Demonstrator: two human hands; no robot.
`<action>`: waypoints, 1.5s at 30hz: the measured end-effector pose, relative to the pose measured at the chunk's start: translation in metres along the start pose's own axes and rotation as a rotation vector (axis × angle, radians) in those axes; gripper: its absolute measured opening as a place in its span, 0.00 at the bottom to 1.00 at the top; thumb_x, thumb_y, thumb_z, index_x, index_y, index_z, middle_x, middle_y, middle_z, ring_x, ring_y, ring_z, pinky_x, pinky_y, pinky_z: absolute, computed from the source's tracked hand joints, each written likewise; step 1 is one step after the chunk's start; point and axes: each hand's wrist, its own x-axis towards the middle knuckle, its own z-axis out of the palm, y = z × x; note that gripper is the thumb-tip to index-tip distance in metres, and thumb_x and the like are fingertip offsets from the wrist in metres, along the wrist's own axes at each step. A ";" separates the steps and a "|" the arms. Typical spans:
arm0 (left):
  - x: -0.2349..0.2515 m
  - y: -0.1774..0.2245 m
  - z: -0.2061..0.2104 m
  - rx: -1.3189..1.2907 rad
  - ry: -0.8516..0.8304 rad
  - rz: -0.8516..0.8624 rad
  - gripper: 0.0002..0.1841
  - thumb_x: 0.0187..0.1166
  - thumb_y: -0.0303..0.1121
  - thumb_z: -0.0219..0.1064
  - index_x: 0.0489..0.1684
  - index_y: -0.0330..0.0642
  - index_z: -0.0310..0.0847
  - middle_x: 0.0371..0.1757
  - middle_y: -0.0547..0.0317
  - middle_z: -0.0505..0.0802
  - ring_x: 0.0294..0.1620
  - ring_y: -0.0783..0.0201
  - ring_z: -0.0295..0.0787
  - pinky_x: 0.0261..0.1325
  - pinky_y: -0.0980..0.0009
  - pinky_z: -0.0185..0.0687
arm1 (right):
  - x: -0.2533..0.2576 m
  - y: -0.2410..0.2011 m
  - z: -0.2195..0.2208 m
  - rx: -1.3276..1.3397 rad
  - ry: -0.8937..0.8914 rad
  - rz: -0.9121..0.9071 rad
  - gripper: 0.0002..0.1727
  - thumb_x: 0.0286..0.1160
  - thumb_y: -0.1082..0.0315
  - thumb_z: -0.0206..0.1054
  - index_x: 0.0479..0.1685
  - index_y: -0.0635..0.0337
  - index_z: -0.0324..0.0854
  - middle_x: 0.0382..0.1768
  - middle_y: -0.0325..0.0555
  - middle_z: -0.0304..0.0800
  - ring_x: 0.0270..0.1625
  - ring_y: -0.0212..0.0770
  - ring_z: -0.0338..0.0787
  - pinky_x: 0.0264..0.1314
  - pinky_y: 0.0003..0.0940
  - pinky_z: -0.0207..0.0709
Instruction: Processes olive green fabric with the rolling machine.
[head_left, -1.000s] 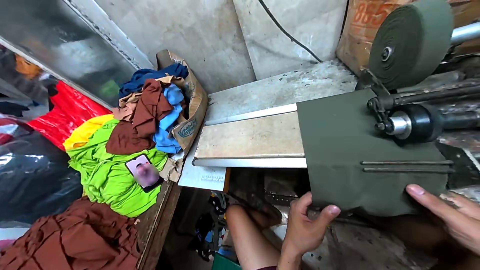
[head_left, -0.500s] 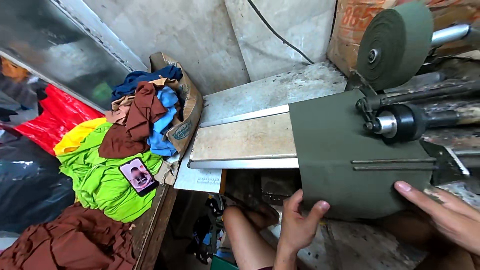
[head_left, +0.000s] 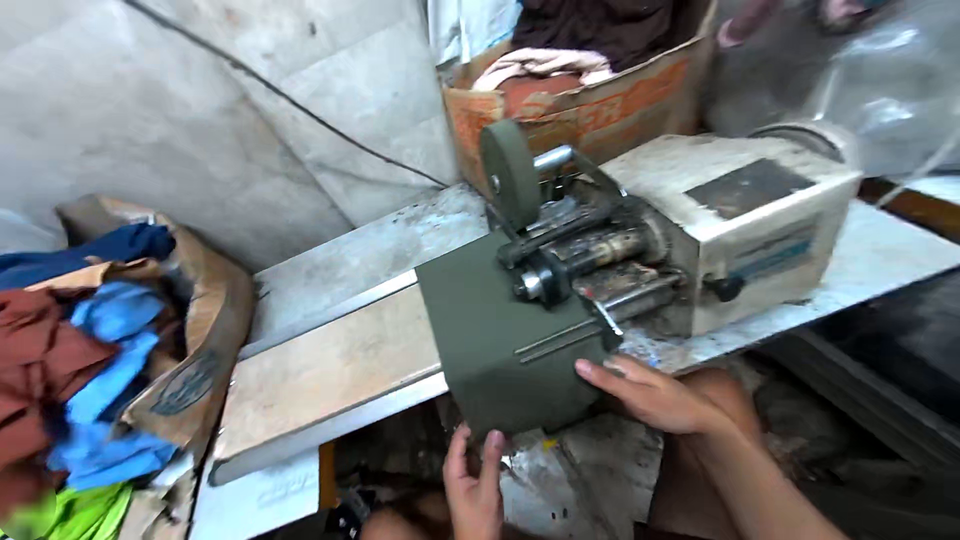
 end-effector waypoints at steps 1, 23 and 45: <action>0.000 0.000 0.000 -0.004 -0.001 -0.002 0.09 0.81 0.38 0.70 0.53 0.49 0.87 0.47 0.72 0.95 0.48 0.77 0.92 0.54 0.76 0.89 | 0.001 0.000 0.000 0.004 -0.009 0.003 0.28 0.89 0.43 0.50 0.55 0.57 0.86 0.48 0.35 0.92 0.55 0.23 0.88 0.66 0.32 0.81; -0.001 -0.001 -0.001 -0.027 -0.083 -0.004 0.07 0.81 0.39 0.70 0.50 0.52 0.89 0.46 0.71 0.96 0.48 0.76 0.92 0.58 0.76 0.88 | 0.005 0.004 0.002 0.037 -0.034 -0.049 0.27 0.90 0.43 0.49 0.52 0.54 0.86 0.45 0.32 0.92 0.53 0.21 0.88 0.62 0.29 0.82; 0.004 0.005 -0.001 -0.009 -0.099 -0.008 0.12 0.81 0.32 0.70 0.48 0.28 0.86 0.46 0.54 0.94 0.51 0.70 0.91 0.62 0.67 0.87 | -0.001 0.012 0.012 0.096 0.130 -0.094 0.18 0.89 0.46 0.55 0.58 0.45 0.82 0.49 0.15 0.92 0.56 0.12 0.87 0.68 0.20 0.81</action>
